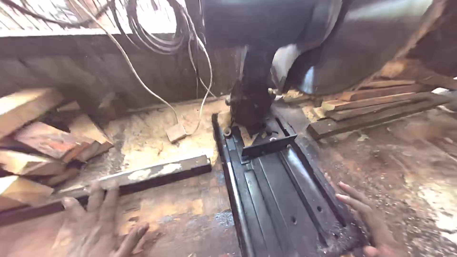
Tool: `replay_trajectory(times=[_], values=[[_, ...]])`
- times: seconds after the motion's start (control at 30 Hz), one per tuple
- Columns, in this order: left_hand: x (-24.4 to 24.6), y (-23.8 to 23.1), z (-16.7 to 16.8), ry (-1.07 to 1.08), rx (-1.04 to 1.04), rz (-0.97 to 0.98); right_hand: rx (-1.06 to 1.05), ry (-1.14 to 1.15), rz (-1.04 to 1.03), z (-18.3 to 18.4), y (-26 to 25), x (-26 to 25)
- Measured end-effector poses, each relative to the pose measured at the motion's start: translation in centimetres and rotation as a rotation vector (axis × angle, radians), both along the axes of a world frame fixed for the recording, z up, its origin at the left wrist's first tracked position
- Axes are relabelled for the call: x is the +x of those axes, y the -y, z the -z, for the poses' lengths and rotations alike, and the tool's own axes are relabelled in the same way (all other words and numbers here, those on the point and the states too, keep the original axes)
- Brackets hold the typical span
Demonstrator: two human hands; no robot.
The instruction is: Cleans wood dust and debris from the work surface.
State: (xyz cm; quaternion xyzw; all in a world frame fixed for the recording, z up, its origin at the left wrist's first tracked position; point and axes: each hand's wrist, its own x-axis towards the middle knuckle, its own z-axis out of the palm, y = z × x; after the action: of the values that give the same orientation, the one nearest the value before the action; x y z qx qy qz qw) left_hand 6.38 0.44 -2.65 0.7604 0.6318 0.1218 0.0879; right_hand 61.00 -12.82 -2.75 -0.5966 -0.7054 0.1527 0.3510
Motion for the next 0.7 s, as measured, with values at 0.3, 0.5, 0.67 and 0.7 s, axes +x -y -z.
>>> replay_trajectory(times=[0.3, 0.5, 0.67, 0.7], values=[[6.1, 2.3, -1.8, 0.109, 0.171, 0.291, -0.101, 0.194, 0.162, 0.5, 0.1, -2.0], [22.2, -1.1, -1.7, 0.12, -0.048, 0.328, -0.205, 0.274, 0.283, -0.4, -0.1, -3.0], [25.6, -1.5, -1.3, -0.058, -0.095, 0.205, -0.181, 0.274, 0.299, 0.6, 0.0, -2.9], [25.5, -1.5, -1.3, -0.058, -0.108, 0.193, -0.172, 0.259, 0.29, 0.7, 0.1, -2.9]])
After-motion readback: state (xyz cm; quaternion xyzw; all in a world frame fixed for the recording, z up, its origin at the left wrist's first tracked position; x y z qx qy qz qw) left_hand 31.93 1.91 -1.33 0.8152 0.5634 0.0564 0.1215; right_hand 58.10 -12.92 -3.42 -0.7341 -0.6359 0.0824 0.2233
